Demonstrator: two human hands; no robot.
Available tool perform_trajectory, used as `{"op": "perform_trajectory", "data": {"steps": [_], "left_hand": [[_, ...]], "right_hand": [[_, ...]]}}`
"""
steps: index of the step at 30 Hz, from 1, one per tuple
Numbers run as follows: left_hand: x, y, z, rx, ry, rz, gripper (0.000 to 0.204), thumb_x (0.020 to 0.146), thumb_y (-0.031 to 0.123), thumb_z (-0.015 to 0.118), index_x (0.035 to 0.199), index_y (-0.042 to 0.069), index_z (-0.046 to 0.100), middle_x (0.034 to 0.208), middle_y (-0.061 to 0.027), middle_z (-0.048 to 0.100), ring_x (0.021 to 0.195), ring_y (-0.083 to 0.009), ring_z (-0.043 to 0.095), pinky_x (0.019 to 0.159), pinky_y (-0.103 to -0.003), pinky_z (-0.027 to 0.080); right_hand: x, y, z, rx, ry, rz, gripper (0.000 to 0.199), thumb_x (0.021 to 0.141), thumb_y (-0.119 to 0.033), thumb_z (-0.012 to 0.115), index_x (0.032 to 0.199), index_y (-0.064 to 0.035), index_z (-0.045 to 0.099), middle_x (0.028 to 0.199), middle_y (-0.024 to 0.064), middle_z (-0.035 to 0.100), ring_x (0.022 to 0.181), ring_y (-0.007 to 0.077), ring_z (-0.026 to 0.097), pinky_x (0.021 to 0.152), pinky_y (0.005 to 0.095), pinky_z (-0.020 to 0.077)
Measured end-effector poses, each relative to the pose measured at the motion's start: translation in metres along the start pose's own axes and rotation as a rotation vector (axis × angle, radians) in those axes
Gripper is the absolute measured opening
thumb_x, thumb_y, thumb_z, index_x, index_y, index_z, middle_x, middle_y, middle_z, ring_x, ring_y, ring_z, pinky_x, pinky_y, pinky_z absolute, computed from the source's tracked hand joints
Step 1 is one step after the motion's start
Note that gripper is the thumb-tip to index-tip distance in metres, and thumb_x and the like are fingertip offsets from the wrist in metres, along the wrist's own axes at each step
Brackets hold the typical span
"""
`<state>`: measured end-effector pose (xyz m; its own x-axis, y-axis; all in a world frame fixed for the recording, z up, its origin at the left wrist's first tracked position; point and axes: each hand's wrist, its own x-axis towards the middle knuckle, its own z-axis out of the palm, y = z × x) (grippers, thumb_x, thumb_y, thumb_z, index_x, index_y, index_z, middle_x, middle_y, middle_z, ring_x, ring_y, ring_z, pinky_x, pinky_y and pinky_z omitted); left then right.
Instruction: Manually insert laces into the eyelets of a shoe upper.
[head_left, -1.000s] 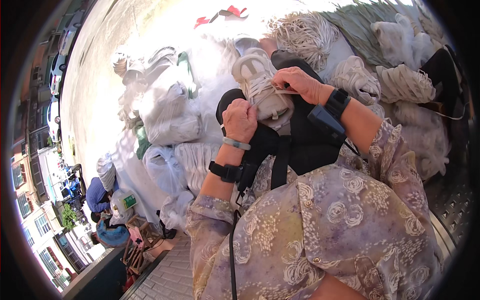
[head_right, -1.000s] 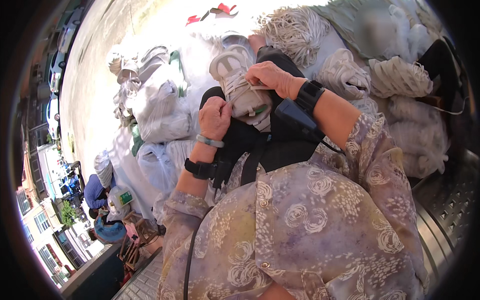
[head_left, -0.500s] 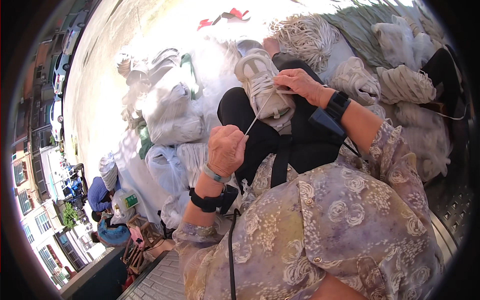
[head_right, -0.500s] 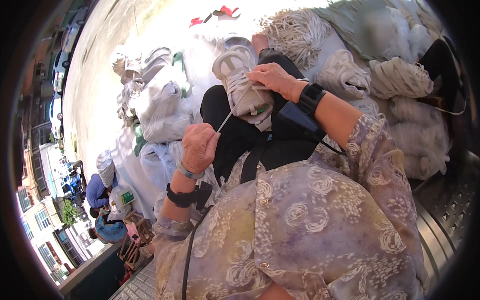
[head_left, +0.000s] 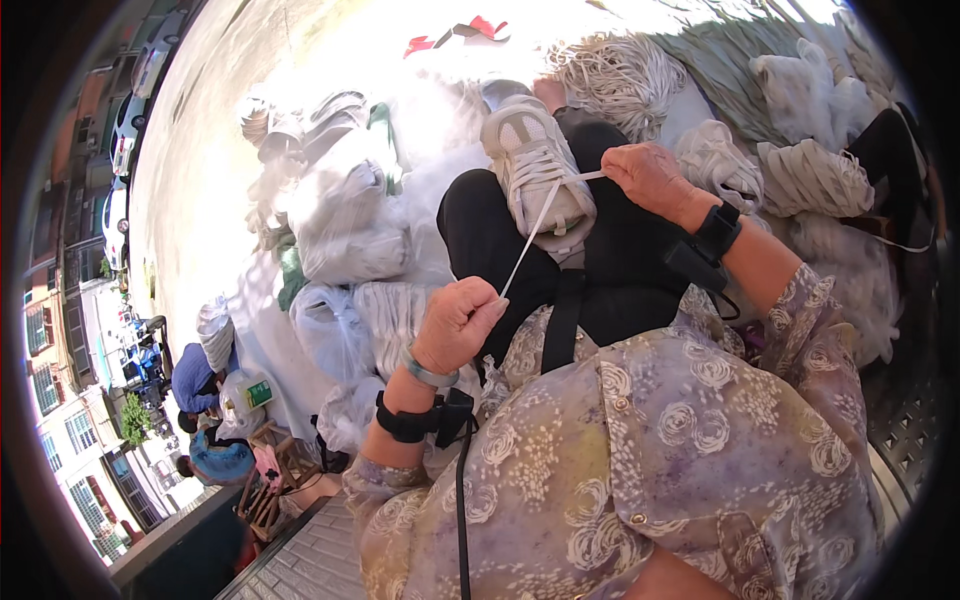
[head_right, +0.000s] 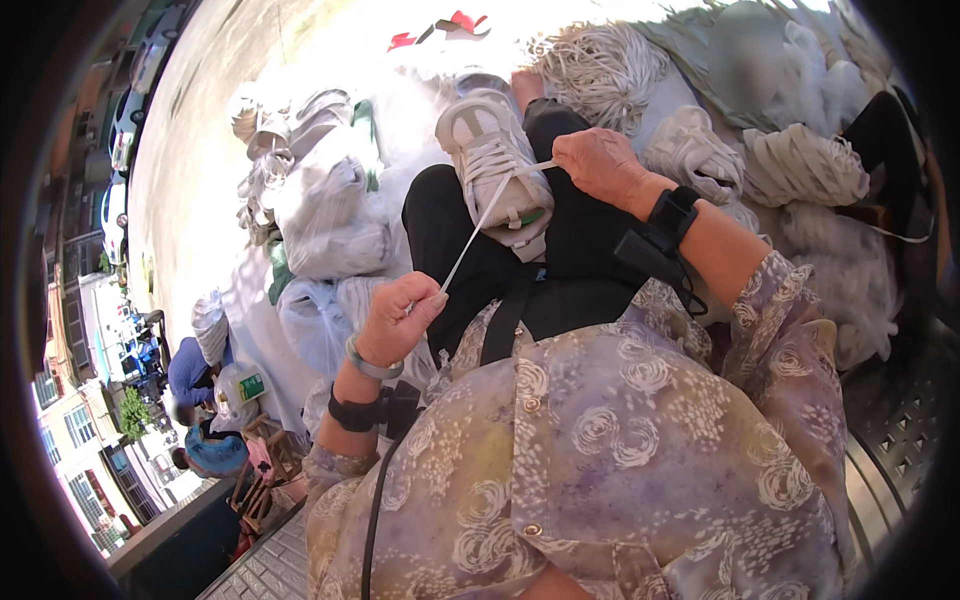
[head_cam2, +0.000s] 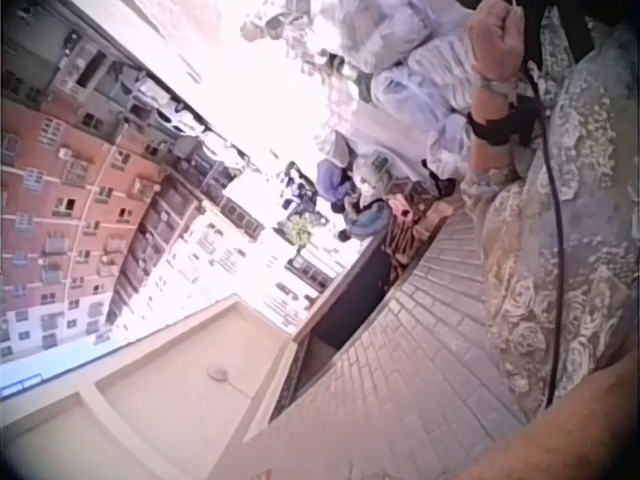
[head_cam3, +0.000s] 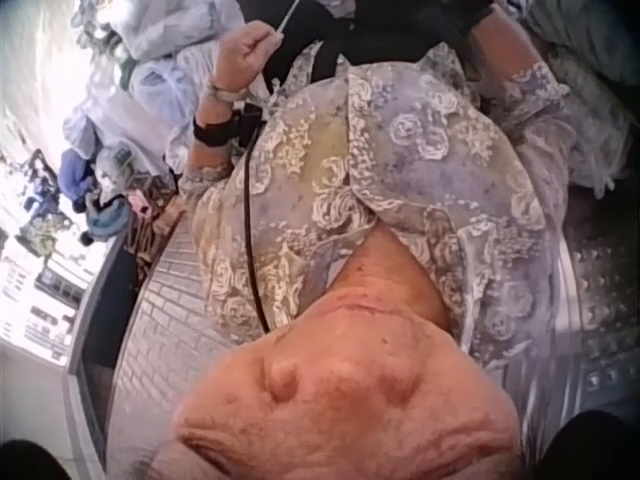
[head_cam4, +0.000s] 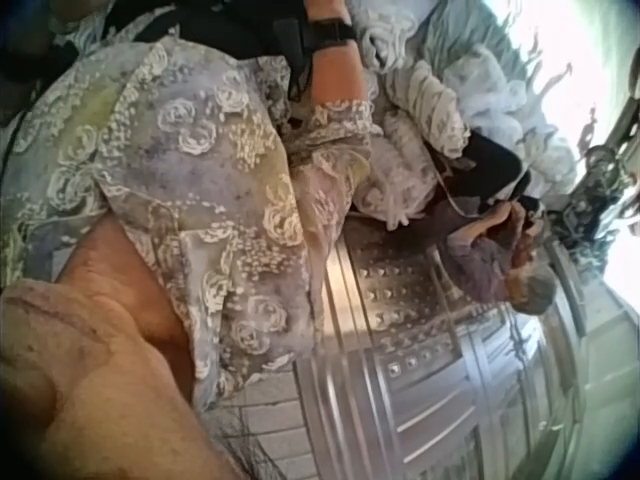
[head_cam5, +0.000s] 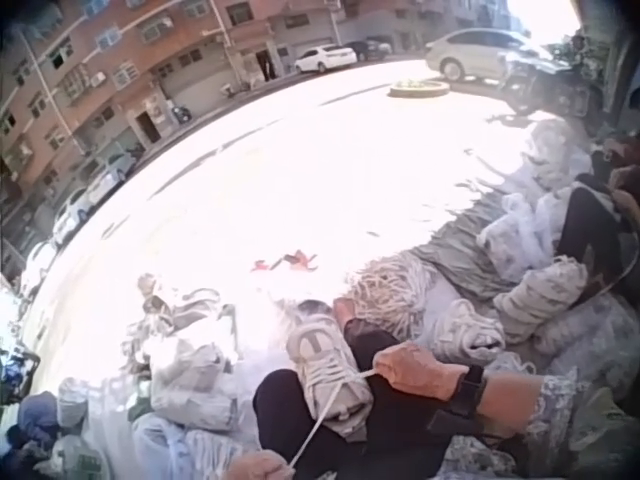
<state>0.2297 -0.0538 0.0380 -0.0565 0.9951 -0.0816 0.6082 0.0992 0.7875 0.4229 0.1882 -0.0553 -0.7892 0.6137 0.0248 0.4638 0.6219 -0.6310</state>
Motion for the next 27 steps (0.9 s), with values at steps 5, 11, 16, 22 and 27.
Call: {"op": "perform_trajectory", "data": {"steps": [5, 11, 16, 22, 27], "left_hand": [[0.017, 0.028, -0.015, -0.256, -0.047, -0.167, 0.014, 0.081, 0.009, 0.059, 0.069, 0.002, 0.054, 0.059, -0.0106, 0.052, 0.050, -0.0255, 0.049, 0.047, -0.029, 0.038], [0.043, 0.059, -0.029, -0.097, -0.146, 0.111, 0.014, 0.085, 0.011, 0.059, 0.075, 0.000, 0.057, 0.059, 0.0004, 0.050, 0.052, -0.0060, 0.042, 0.048, -0.022, 0.035], [0.048, 0.056, -0.040, -0.149, -0.047, -0.016, 0.010, 0.081, 0.009, 0.062, 0.076, 0.001, 0.060, 0.056, -0.0037, 0.051, 0.049, -0.0089, 0.046, 0.047, -0.023, 0.037], [0.057, 0.031, -0.025, -0.382, 0.069, -0.149, 0.011, 0.084, 0.010, 0.061, 0.081, -0.001, 0.062, 0.060, 0.0007, 0.051, 0.054, -0.0033, 0.045, 0.048, -0.020, 0.038], [0.077, -0.010, 0.004, -0.128, 0.296, 0.025, 0.010, 0.081, 0.010, 0.062, 0.080, 0.000, 0.063, 0.062, -0.0023, 0.057, 0.054, -0.0061, 0.049, 0.051, -0.022, 0.041]], "right_hand": [[-0.008, -0.018, -0.005, -0.023, -0.106, -0.103, 0.024, 0.080, -0.023, 0.056, 0.098, -0.0062, 0.058, 0.091, 0.0118, 0.060, 0.088, 0.0323, 0.057, 0.073, 0.0397, 0.0444], [0.009, -0.073, -0.001, 0.470, -0.107, -0.457, 0.027, 0.086, -0.026, 0.051, 0.096, -0.0040, 0.060, 0.080, 0.0090, 0.060, 0.071, 0.0278, 0.055, 0.069, 0.0347, 0.0447], [0.001, -0.099, -0.051, 0.952, -0.491, -0.222, 0.030, 0.090, -0.028, 0.052, 0.089, -0.0004, 0.063, 0.063, -0.0022, 0.052, 0.059, 0.0048, 0.048, 0.055, 0.0210, 0.0394], [0.015, -0.063, -0.131, 1.338, -0.229, -0.307, 0.029, 0.092, -0.017, 0.042, 0.112, 0.0027, 0.051, 0.061, -0.0024, 0.043, 0.057, 0.0063, 0.041, 0.062, 0.0251, 0.0398], [0.043, 0.006, -0.179, 1.400, -0.105, -0.329, 0.033, 0.094, -0.018, 0.039, 0.119, 0.0027, 0.047, 0.063, -0.0033, 0.044, 0.057, 0.0053, 0.040, 0.061, 0.0243, 0.0378]]}}
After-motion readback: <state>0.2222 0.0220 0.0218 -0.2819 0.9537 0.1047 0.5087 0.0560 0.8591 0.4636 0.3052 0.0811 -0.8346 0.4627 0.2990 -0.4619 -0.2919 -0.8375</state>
